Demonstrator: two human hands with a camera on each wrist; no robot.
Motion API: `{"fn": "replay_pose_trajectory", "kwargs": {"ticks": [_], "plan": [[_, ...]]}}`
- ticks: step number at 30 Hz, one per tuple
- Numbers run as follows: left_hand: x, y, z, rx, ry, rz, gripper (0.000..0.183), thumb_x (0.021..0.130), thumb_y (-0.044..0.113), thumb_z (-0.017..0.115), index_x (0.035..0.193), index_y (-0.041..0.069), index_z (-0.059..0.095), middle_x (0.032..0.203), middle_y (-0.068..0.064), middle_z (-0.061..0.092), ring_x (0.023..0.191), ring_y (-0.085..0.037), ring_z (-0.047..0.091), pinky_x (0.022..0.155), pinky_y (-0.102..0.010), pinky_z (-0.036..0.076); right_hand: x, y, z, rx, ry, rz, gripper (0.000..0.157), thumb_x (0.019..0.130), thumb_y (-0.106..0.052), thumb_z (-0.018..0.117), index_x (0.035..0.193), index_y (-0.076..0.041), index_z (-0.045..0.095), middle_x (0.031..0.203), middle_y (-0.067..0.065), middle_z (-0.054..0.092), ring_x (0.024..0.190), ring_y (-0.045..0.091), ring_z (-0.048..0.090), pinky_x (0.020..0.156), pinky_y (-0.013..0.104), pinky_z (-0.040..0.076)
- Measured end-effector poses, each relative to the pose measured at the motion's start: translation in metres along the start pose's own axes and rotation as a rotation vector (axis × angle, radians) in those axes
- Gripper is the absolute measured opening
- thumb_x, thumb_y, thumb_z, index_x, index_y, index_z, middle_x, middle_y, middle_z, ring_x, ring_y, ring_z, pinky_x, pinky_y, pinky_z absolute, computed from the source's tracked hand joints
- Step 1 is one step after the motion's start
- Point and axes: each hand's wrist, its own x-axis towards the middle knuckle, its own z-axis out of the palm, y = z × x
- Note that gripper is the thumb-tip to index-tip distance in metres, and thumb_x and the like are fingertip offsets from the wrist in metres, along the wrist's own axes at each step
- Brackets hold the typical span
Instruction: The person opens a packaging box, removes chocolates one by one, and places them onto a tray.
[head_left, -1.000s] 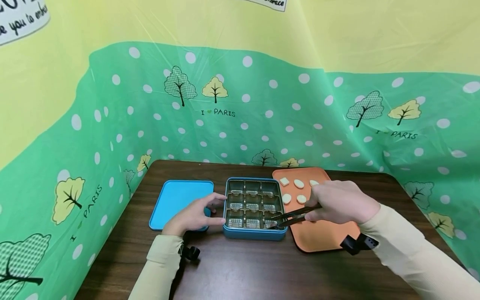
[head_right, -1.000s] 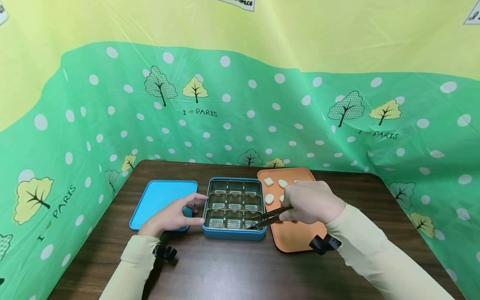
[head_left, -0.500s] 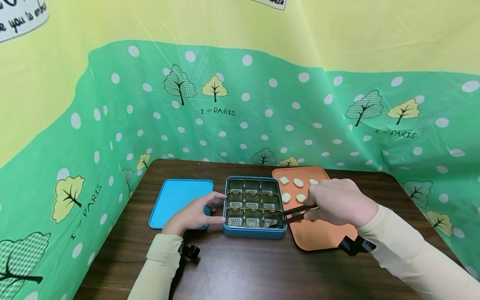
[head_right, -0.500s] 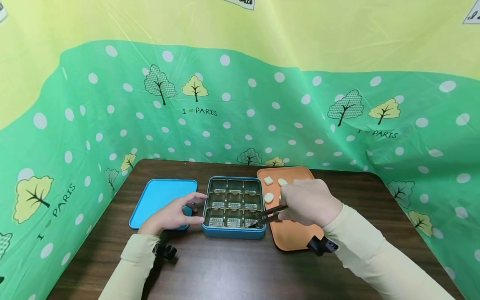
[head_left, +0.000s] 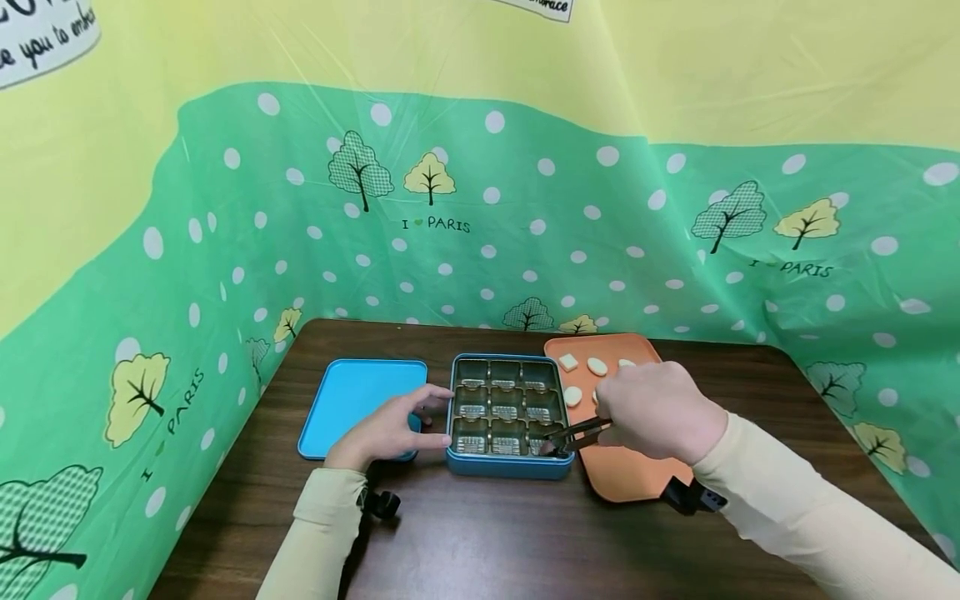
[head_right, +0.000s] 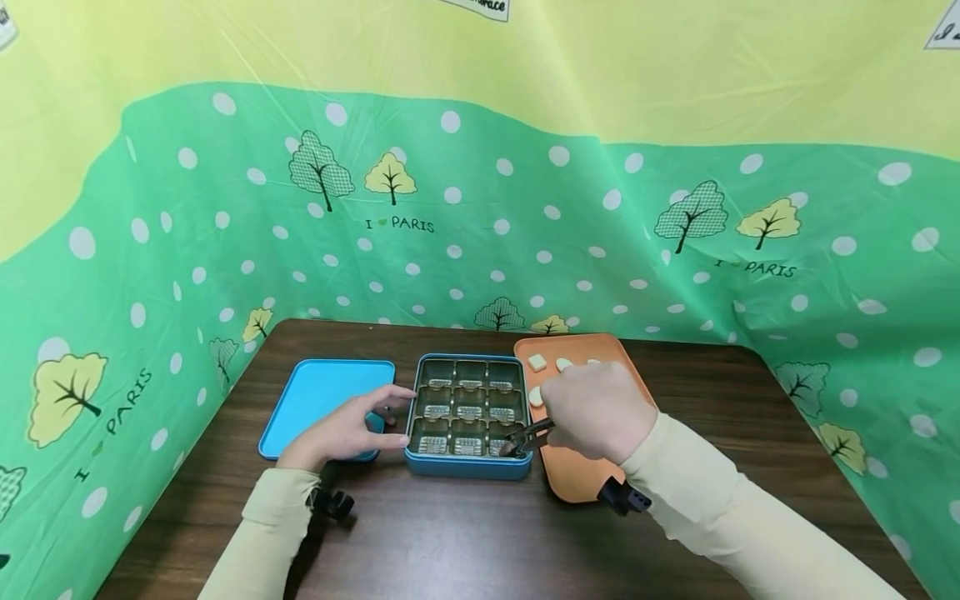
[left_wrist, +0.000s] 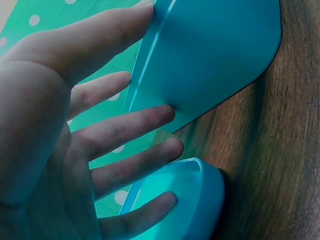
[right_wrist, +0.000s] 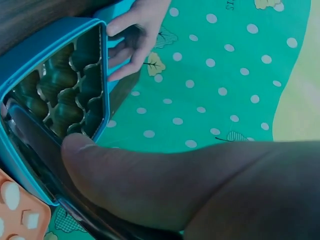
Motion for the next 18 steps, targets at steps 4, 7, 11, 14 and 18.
{"fn": "replay_pose_trajectory", "kwargs": {"ticks": [4,7,11,14,18], "plan": [[0.0,-0.001,0.001,0.006,0.005,-0.008,0.068,0.094,0.037,0.082,0.153,0.02,0.052,0.147,-0.008,0.06,0.124,-0.03,0.062,0.105,-0.057,0.049,-0.003,-0.002,0.003,-0.011,0.055,-0.01,0.036,0.075,-0.043,0.095,0.064,-0.031,0.063,0.056,-0.014,0.048,0.055,0.01,0.044,0.042,0.035,0.041],[0.0,-0.001,0.0,0.012,0.01,-0.005,0.068,0.093,0.038,0.082,0.152,0.02,0.053,0.146,-0.008,0.061,0.123,-0.029,0.062,0.103,-0.057,0.049,-0.005,-0.001,0.006,-0.022,0.087,-0.019,0.037,0.073,-0.043,0.096,0.064,-0.03,0.062,0.055,-0.014,0.048,0.054,0.008,0.043,0.041,0.033,0.04],[-0.001,-0.001,0.001,0.007,0.007,0.004,0.069,0.093,0.039,0.082,0.151,0.018,0.053,0.146,-0.009,0.061,0.122,-0.029,0.062,0.103,-0.057,0.049,-0.007,0.001,0.009,-0.026,0.105,-0.033,0.037,0.072,-0.044,0.096,0.064,-0.032,0.062,0.055,-0.016,0.047,0.054,0.006,0.042,0.041,0.032,0.039],[-0.002,-0.001,0.001,0.004,0.007,0.01,0.068,0.093,0.038,0.082,0.151,0.017,0.053,0.145,-0.009,0.062,0.123,-0.029,0.062,0.104,-0.057,0.049,-0.009,0.002,0.011,-0.018,0.115,-0.043,0.036,0.073,-0.044,0.096,0.063,-0.034,0.062,0.055,-0.016,0.047,0.053,0.004,0.041,0.041,0.031,0.038],[-0.002,0.0,0.001,0.01,0.012,0.011,0.068,0.093,0.038,0.082,0.151,0.018,0.053,0.145,-0.008,0.062,0.123,-0.029,0.062,0.103,-0.057,0.049,-0.012,0.006,0.011,0.001,0.133,-0.043,0.037,0.073,-0.042,0.096,0.062,-0.036,0.06,0.055,-0.017,0.045,0.052,0.003,0.039,0.041,0.03,0.036]]}}
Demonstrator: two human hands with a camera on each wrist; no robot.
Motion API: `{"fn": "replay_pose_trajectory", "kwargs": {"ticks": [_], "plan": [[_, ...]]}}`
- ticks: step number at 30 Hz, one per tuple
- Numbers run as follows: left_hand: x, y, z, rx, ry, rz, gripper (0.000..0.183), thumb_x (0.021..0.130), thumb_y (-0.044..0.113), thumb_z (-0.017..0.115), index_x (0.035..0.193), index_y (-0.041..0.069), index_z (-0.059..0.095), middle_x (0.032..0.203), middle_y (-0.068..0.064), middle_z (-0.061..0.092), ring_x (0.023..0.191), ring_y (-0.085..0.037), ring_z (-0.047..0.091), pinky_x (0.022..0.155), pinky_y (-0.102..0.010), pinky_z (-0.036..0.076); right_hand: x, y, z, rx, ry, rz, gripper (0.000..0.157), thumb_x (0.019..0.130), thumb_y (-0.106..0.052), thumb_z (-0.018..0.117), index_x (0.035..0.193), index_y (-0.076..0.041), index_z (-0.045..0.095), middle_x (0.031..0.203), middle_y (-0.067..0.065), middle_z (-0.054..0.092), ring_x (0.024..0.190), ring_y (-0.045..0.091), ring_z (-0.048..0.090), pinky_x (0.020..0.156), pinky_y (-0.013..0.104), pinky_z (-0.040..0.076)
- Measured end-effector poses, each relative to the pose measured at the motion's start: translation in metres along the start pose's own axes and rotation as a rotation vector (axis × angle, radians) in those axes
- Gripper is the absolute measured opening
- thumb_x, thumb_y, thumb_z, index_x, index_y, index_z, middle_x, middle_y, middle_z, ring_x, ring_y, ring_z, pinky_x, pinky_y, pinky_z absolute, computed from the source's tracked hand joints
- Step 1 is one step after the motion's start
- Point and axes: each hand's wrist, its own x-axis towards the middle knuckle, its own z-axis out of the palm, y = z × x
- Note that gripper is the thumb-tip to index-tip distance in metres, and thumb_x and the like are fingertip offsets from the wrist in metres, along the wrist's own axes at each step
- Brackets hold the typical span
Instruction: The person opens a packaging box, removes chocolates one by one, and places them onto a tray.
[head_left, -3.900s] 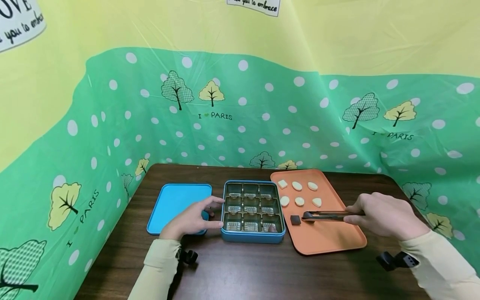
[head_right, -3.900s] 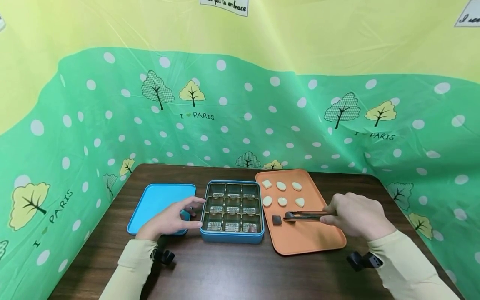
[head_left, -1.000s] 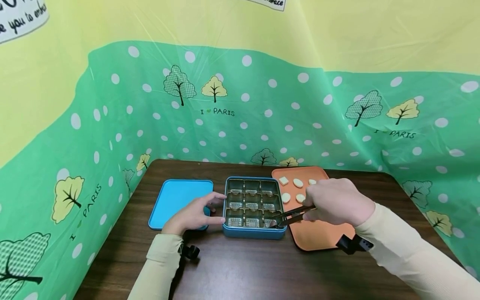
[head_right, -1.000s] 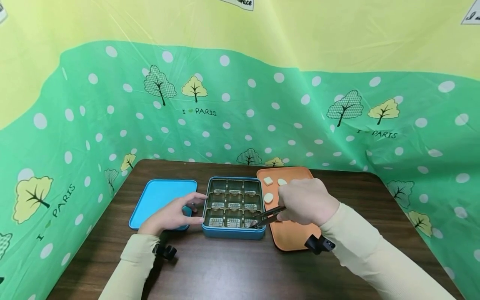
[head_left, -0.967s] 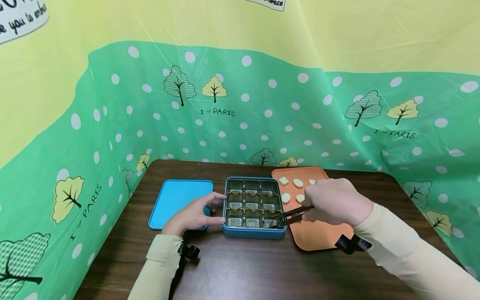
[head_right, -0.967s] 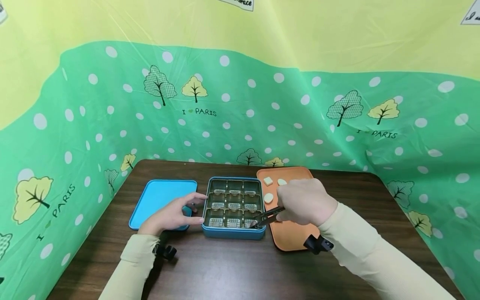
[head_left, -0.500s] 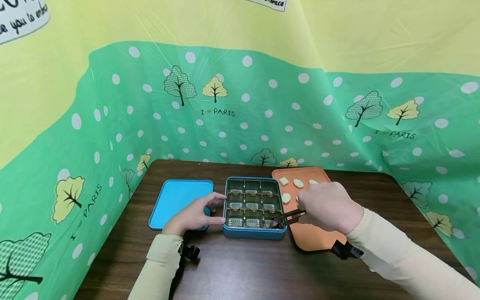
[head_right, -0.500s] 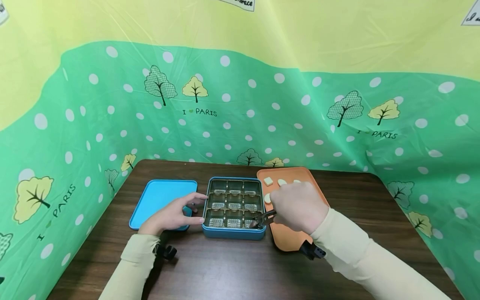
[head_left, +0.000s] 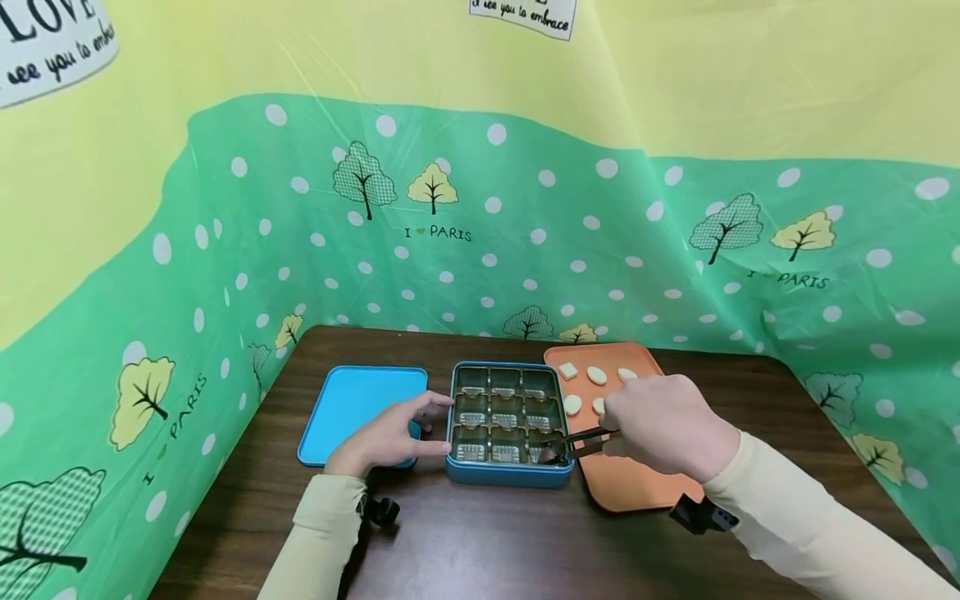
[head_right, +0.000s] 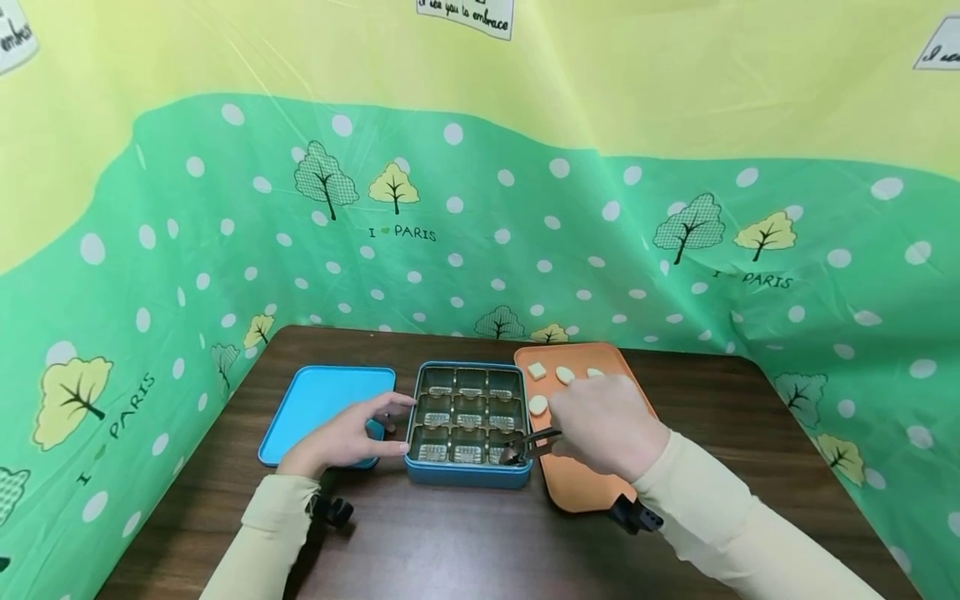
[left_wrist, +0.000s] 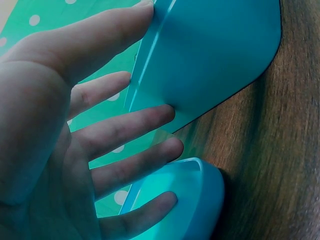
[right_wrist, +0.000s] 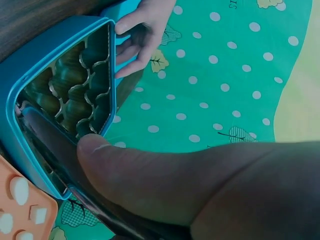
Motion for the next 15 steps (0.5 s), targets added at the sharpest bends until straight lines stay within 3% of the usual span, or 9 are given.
{"fn": "replay_pose_trajectory", "kwargs": {"ticks": [15], "plan": [[0.0007,-0.0004,0.0005,-0.009,-0.005,0.004,0.067,0.094,0.035,0.082,0.151,0.016,0.053,0.144,-0.009,0.063,0.122,-0.03,0.063,0.103,-0.057,0.049,-0.0054,0.0081,-0.0055,0.064,0.017,0.03,0.038,0.076,-0.041,0.093,0.059,-0.038,0.059,0.053,-0.017,0.041,0.049,0.004,0.039,0.041,0.03,0.035]]}}
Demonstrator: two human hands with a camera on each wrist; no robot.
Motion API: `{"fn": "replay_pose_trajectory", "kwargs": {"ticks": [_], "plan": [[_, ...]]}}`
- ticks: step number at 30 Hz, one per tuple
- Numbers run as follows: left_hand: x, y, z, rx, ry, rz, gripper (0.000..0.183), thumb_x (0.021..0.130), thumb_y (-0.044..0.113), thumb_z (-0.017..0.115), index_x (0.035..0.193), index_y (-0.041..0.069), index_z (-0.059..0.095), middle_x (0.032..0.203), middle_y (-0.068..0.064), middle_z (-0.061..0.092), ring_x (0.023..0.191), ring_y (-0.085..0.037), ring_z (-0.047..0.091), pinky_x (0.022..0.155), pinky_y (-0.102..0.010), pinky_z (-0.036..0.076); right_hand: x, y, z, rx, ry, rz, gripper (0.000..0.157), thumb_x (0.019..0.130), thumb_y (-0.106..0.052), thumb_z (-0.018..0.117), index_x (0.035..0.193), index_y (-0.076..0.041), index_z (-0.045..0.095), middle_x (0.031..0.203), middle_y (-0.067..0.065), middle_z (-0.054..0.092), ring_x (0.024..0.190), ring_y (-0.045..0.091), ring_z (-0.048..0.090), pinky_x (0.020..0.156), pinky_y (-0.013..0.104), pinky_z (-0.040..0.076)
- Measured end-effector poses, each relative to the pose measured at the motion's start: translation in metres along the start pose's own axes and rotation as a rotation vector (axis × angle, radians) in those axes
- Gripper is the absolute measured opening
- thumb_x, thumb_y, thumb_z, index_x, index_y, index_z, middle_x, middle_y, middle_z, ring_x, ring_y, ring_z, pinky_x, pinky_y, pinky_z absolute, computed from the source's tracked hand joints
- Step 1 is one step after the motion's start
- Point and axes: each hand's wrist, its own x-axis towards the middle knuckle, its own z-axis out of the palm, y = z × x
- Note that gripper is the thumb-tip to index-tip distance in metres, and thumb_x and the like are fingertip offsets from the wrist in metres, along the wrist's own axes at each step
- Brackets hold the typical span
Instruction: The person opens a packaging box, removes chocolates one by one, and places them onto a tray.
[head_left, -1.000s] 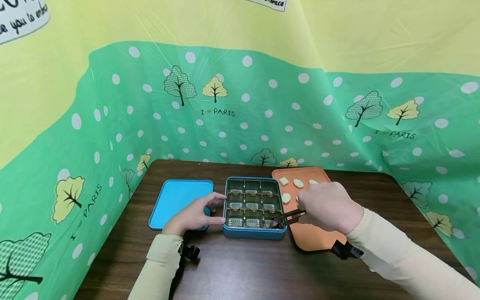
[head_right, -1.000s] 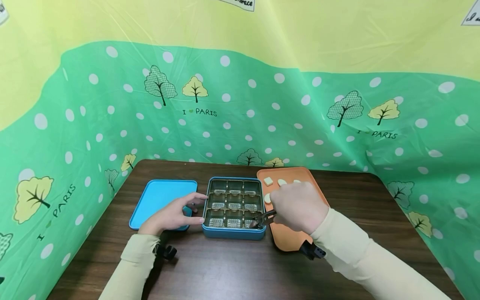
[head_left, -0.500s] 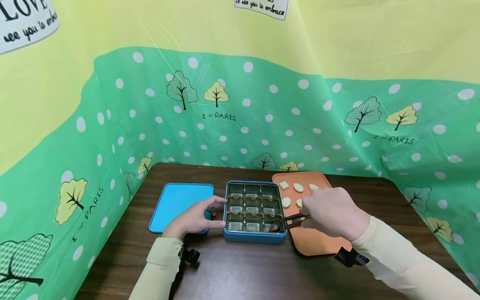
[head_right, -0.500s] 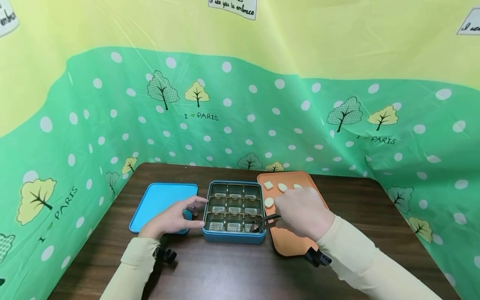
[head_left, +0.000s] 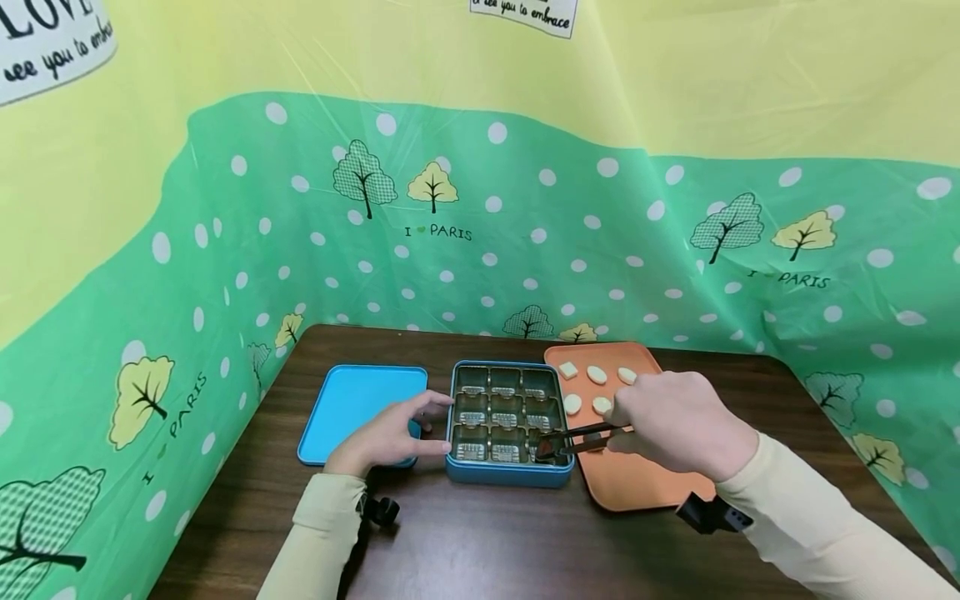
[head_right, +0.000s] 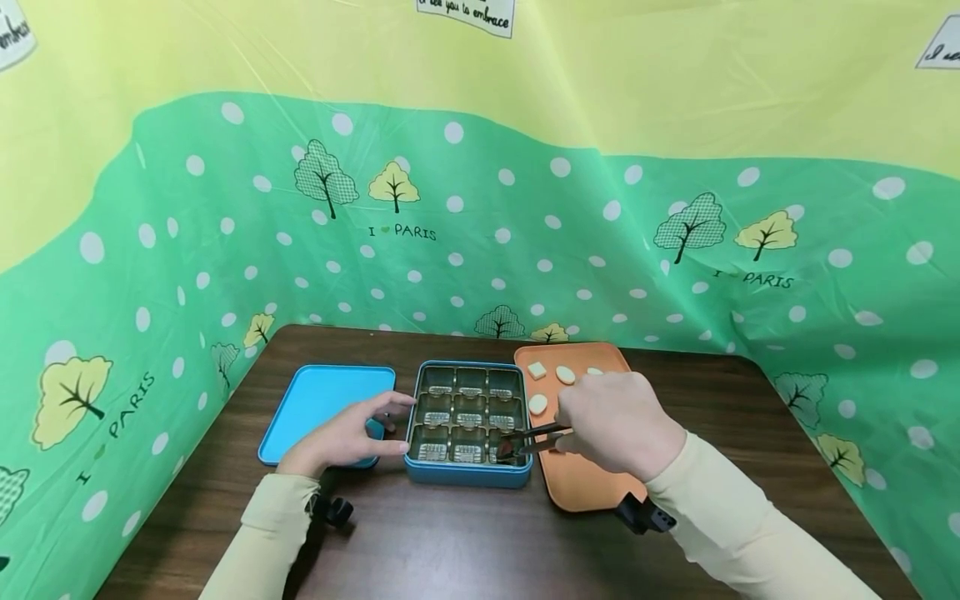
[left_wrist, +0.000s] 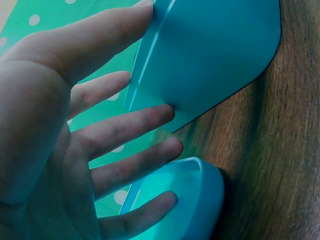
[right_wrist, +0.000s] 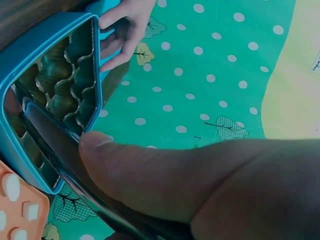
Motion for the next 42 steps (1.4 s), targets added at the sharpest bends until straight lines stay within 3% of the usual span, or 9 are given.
{"fn": "replay_pose_trajectory", "kwargs": {"ticks": [18,23,29,37,42], "plan": [[-0.001,-0.001,0.003,0.005,-0.004,-0.018,0.068,0.093,0.036,0.082,0.152,0.018,0.053,0.143,-0.006,0.062,0.119,-0.028,0.063,0.102,-0.054,0.05,-0.012,-0.005,-0.013,0.031,-0.024,0.062,0.029,0.078,-0.043,0.091,0.065,-0.039,0.065,0.059,-0.017,0.045,0.05,0.005,0.042,0.043,0.032,0.036],[-0.001,-0.001,0.003,0.003,-0.004,-0.021,0.067,0.093,0.036,0.083,0.151,0.02,0.053,0.143,-0.006,0.063,0.119,-0.027,0.063,0.102,-0.054,0.049,-0.018,-0.002,-0.018,0.003,-0.008,0.069,0.018,0.08,-0.049,0.089,0.073,-0.044,0.073,0.058,-0.019,0.048,0.051,0.003,0.043,0.04,0.031,0.036],[-0.001,-0.003,0.003,0.003,-0.004,-0.012,0.067,0.093,0.036,0.082,0.151,0.019,0.053,0.143,-0.007,0.063,0.119,-0.027,0.063,0.1,-0.055,0.05,-0.027,0.008,-0.025,-0.003,0.025,0.11,0.013,0.079,-0.045,0.09,0.081,-0.043,0.078,0.059,-0.018,0.051,0.052,0.005,0.047,0.04,0.034,0.036],[-0.001,-0.002,0.002,-0.003,0.002,-0.021,0.067,0.094,0.033,0.082,0.151,0.019,0.052,0.143,-0.006,0.062,0.12,-0.027,0.063,0.102,-0.055,0.049,-0.041,0.033,-0.029,0.044,-0.018,0.2,0.015,0.08,-0.044,0.09,0.092,-0.036,0.084,0.087,-0.012,0.077,0.062,0.004,0.057,0.044,0.034,0.04],[-0.001,-0.001,0.001,-0.01,0.008,-0.019,0.067,0.093,0.036,0.083,0.15,0.02,0.053,0.143,-0.005,0.063,0.12,-0.026,0.063,0.101,-0.055,0.05,-0.055,0.053,-0.029,0.062,-0.061,0.247,0.018,0.083,-0.044,0.088,0.098,-0.036,0.084,0.103,-0.008,0.08,0.073,0.009,0.068,0.045,0.034,0.04]]}}
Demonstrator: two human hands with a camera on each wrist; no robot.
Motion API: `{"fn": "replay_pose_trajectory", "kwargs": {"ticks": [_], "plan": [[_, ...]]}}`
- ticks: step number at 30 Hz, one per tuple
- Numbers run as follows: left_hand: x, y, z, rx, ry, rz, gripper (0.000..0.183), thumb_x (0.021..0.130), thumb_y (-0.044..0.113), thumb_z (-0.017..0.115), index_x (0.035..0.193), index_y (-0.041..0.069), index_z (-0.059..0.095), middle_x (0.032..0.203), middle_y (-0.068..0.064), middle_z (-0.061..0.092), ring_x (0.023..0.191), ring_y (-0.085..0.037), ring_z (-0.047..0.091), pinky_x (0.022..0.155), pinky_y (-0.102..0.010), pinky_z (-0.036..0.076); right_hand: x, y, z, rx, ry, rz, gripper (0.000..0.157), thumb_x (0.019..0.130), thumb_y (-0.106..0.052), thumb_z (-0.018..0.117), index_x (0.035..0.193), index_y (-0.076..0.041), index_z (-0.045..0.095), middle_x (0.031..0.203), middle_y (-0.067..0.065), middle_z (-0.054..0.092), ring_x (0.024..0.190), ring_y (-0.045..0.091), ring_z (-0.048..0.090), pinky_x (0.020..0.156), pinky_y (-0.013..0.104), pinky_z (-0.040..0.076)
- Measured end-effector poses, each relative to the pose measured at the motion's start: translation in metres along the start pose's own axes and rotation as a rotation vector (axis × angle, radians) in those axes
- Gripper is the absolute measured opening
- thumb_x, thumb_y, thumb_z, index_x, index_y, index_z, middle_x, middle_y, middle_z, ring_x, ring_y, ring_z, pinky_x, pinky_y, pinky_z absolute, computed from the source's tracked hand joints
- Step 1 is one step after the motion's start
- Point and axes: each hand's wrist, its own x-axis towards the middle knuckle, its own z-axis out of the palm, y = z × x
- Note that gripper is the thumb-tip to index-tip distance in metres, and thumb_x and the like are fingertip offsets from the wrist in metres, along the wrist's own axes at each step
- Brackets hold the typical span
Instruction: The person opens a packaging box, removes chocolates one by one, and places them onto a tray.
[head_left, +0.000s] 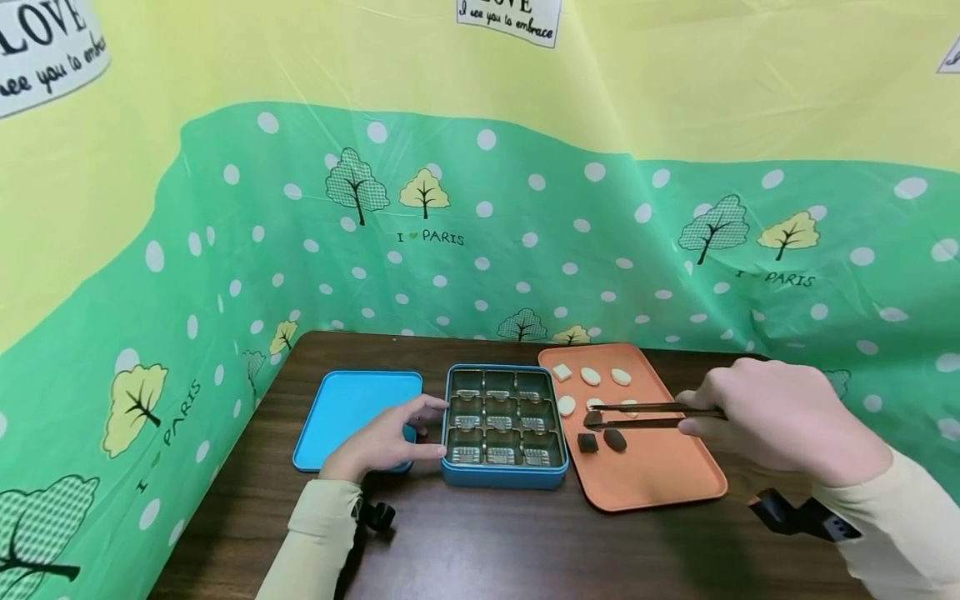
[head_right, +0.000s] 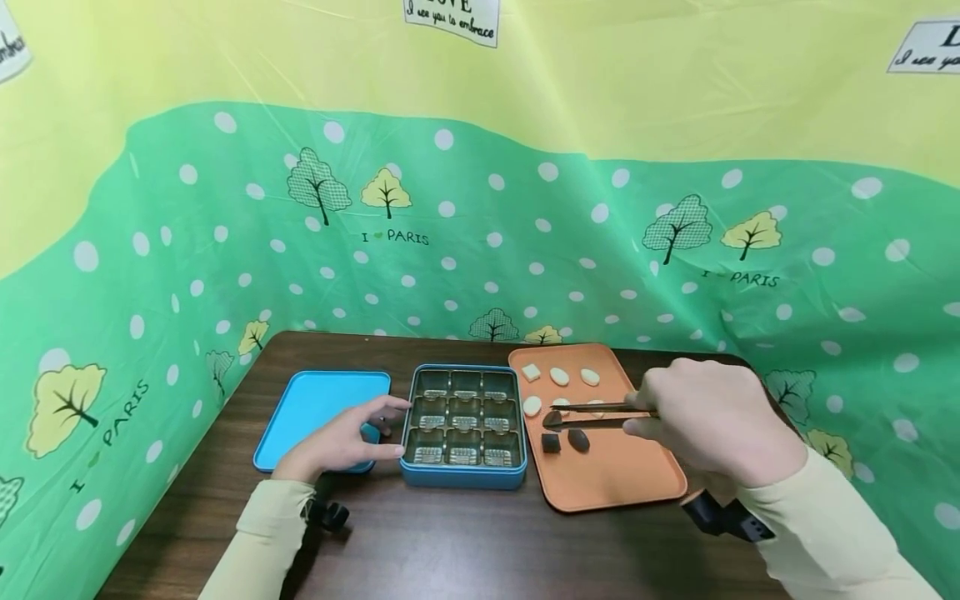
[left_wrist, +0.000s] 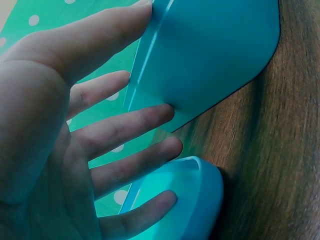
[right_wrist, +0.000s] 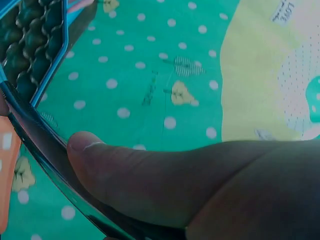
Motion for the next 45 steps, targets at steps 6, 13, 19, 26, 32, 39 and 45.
{"fn": "replay_pose_trajectory", "kwargs": {"ticks": [6,13,19,26,32,39,45], "plan": [[-0.001,0.0,0.0,-0.002,0.003,-0.007,0.067,0.092,0.039,0.083,0.15,0.021,0.054,0.143,-0.005,0.063,0.122,-0.026,0.062,0.102,-0.056,0.049,-0.005,0.026,0.003,-0.009,-0.076,0.06,0.028,0.084,-0.051,0.085,0.104,-0.032,0.084,0.108,-0.003,0.08,0.082,0.019,0.073,0.047,0.036,0.042],[0.0,0.0,0.0,0.005,0.004,-0.001,0.067,0.093,0.038,0.083,0.15,0.021,0.053,0.143,-0.006,0.063,0.122,-0.026,0.062,0.101,-0.056,0.05,-0.006,0.053,0.012,-0.008,-0.132,0.097,0.026,0.085,-0.048,0.084,0.104,-0.03,0.084,0.109,0.0,0.08,0.09,0.027,0.075,0.051,0.038,0.045],[0.0,0.0,-0.001,0.013,0.01,0.0,0.067,0.092,0.038,0.083,0.15,0.021,0.054,0.143,-0.005,0.063,0.121,-0.026,0.062,0.101,-0.056,0.05,-0.001,0.072,0.025,0.02,-0.186,0.124,0.033,0.085,-0.052,0.083,0.108,-0.028,0.084,0.108,0.004,0.08,0.085,0.02,0.072,0.054,0.04,0.045],[0.0,0.0,0.0,0.0,-0.001,0.002,0.066,0.094,0.035,0.082,0.151,0.019,0.053,0.144,-0.008,0.062,0.121,-0.029,0.062,0.101,-0.057,0.049,0.004,0.081,0.041,0.068,-0.222,0.128,0.034,0.086,-0.05,0.083,0.107,-0.024,0.084,0.082,-0.013,0.067,0.068,0.012,0.049,0.055,0.036,0.037],[0.0,0.0,-0.001,0.0,-0.004,0.006,0.067,0.094,0.036,0.082,0.152,0.018,0.052,0.144,-0.008,0.062,0.121,-0.029,0.062,0.102,-0.057,0.049,0.01,0.083,0.043,0.082,-0.262,0.144,0.032,0.088,-0.051,0.081,0.106,-0.024,0.085,0.081,-0.011,0.067,0.068,0.014,0.05,0.056,0.038,0.038],[0.0,0.0,-0.001,0.015,-0.003,-0.002,0.069,0.092,0.038,0.083,0.151,0.021,0.053,0.143,-0.005,0.063,0.121,-0.025,0.062,0.103,-0.055,0.049,0.01,0.086,0.048,0.073,-0.205,0.122,0.037,0.086,-0.053,0.082,0.109,-0.024,0.083,0.099,-0.003,0.075,0.076,0.009,0.057,0.056,0.036,0.042],[0.0,0.0,-0.001,0.005,-0.001,0.005,0.069,0.092,0.039,0.083,0.151,0.02,0.053,0.143,-0.006,0.063,0.12,-0.025,0.063,0.101,-0.055,0.05,0.012,0.087,0.05,0.087,-0.223,0.13,0.036,0.087,-0.053,0.081,0.11,-0.025,0.084,0.102,-0.001,0.077,0.077,0.01,0.057,0.055,0.038,0.042]]}}
